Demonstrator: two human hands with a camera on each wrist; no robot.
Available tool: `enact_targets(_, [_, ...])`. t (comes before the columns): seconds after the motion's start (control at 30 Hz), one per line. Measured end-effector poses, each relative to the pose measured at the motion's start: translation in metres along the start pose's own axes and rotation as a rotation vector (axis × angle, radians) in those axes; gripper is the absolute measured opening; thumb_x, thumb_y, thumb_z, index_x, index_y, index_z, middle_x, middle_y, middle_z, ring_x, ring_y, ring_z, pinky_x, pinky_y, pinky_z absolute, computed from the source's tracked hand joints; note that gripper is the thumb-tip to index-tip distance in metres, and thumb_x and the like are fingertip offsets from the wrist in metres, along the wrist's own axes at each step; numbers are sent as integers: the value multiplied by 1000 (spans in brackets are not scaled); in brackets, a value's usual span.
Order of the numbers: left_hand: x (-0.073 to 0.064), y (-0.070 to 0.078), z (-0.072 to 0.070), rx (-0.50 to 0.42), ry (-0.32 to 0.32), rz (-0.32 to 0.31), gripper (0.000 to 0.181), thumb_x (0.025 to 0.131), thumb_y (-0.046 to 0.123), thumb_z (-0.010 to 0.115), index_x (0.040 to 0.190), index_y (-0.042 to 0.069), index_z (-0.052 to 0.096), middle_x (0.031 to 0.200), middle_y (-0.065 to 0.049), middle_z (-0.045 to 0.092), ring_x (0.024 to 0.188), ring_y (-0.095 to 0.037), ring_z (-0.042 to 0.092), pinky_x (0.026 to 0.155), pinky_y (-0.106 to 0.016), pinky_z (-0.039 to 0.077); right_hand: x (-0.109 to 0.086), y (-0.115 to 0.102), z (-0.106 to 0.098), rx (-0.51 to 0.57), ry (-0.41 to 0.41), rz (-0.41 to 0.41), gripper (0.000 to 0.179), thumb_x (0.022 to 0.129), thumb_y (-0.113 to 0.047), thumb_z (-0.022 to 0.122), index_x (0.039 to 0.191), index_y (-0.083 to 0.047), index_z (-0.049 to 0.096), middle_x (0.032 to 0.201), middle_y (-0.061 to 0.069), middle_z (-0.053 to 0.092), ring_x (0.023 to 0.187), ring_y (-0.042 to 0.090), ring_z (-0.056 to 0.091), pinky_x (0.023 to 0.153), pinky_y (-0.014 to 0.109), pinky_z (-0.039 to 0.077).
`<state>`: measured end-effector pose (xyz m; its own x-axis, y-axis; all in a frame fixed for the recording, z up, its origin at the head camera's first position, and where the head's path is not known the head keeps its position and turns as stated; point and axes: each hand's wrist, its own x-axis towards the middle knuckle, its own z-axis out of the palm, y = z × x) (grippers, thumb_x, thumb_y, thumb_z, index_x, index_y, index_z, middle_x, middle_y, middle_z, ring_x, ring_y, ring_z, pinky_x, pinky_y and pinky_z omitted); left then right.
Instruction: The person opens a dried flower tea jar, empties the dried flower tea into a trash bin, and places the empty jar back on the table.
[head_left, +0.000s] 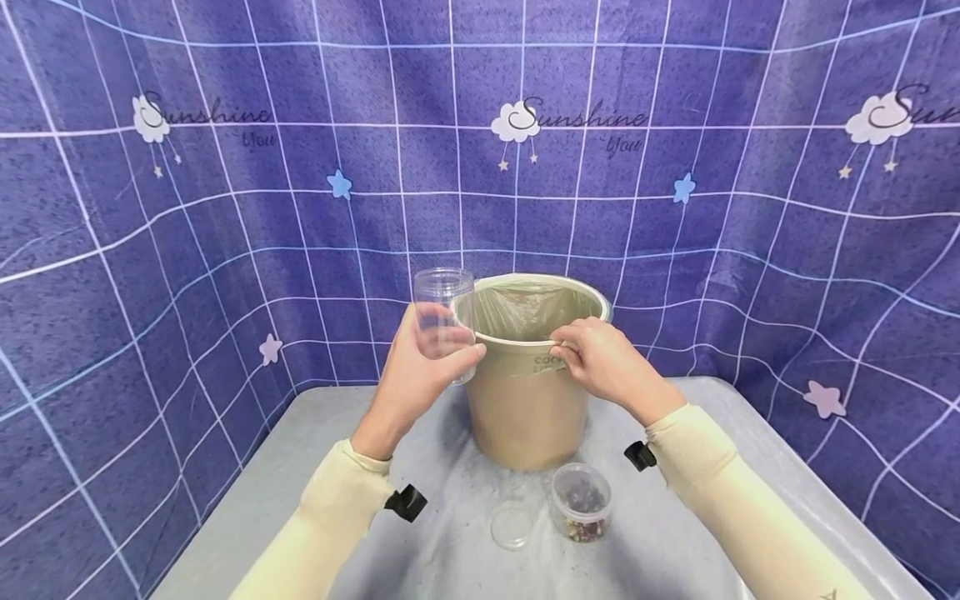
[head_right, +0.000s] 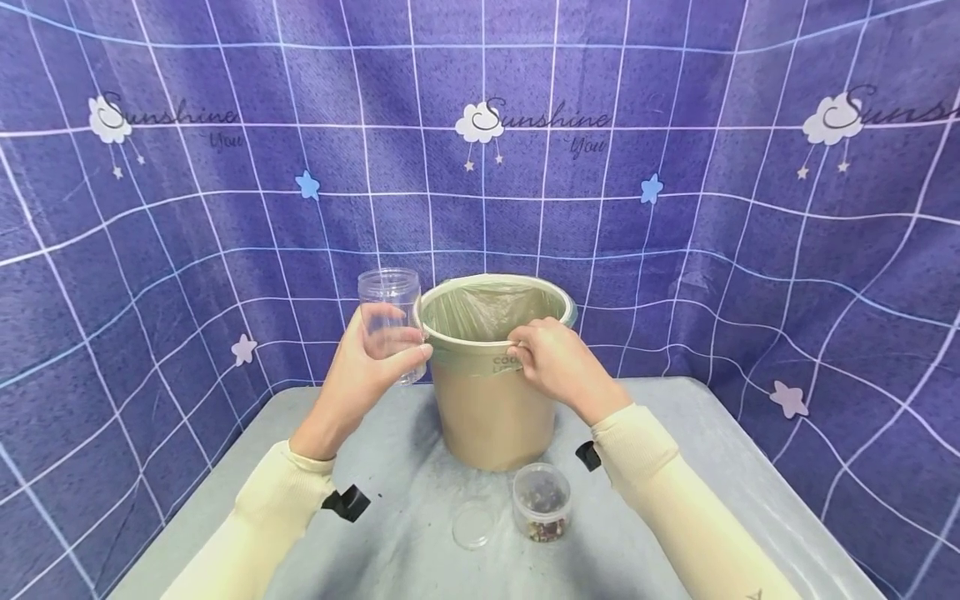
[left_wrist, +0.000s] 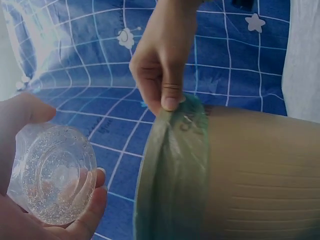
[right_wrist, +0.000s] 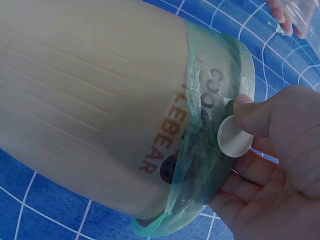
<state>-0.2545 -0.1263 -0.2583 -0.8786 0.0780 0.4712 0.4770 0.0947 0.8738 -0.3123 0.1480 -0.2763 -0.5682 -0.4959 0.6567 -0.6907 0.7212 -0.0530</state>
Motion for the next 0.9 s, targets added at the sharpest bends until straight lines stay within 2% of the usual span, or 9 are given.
enact_targets(0.1, [-7,-6,-3,-14,-19,8,65,80,12,87,130,8,46,119,-24,70,101,-24,73,77,-35,59,0,-1,-1,0,4,0,8,90,-9,76,98,-8,76,85,2,71,85,26,65,81,46,53])
enact_targets(0.27, [-18,-16,-7,9,-25,4,64,79,11,88,130,6,49,120,-23,69,102,-25,73,83,-36,59,0,-2,-1,-1,10,-1,9,90,-9,76,99,-7,77,87,3,72,86,27,66,82,46,53])
enact_targets(0.37, [-26,-24,-9,68,-6,-9,64,78,14,89,129,8,53,117,-17,70,103,-23,73,89,-37,58,0,-2,0,0,11,-4,9,90,-9,76,99,-6,77,87,4,72,87,28,67,82,46,53])
enact_targets(0.5, [-36,-36,-14,176,21,-20,62,75,22,92,128,16,59,113,-6,71,104,-21,69,94,-42,54,-1,-1,0,2,12,-4,10,91,-9,76,100,-6,76,89,5,73,88,28,67,83,47,53])
enact_targets(0.67, [-46,-53,-19,257,14,-10,66,72,27,95,129,22,60,114,-2,70,104,-20,66,95,-45,52,-1,-1,1,1,15,3,11,91,-9,75,101,-6,76,92,6,74,90,28,67,84,47,53])
enact_targets(0.77, [-51,-62,-21,280,6,-19,69,70,27,96,129,23,60,117,0,70,108,-19,66,97,-42,51,-1,-1,0,0,15,0,11,91,-9,75,101,-5,76,92,6,74,90,28,67,83,47,53])
enact_targets(0.9, [-55,-73,-24,282,15,-45,70,69,24,96,129,17,61,116,-3,71,112,-24,65,101,-42,48,0,-2,0,-4,22,-10,10,91,-8,75,100,-5,77,90,6,73,87,27,66,82,46,53])
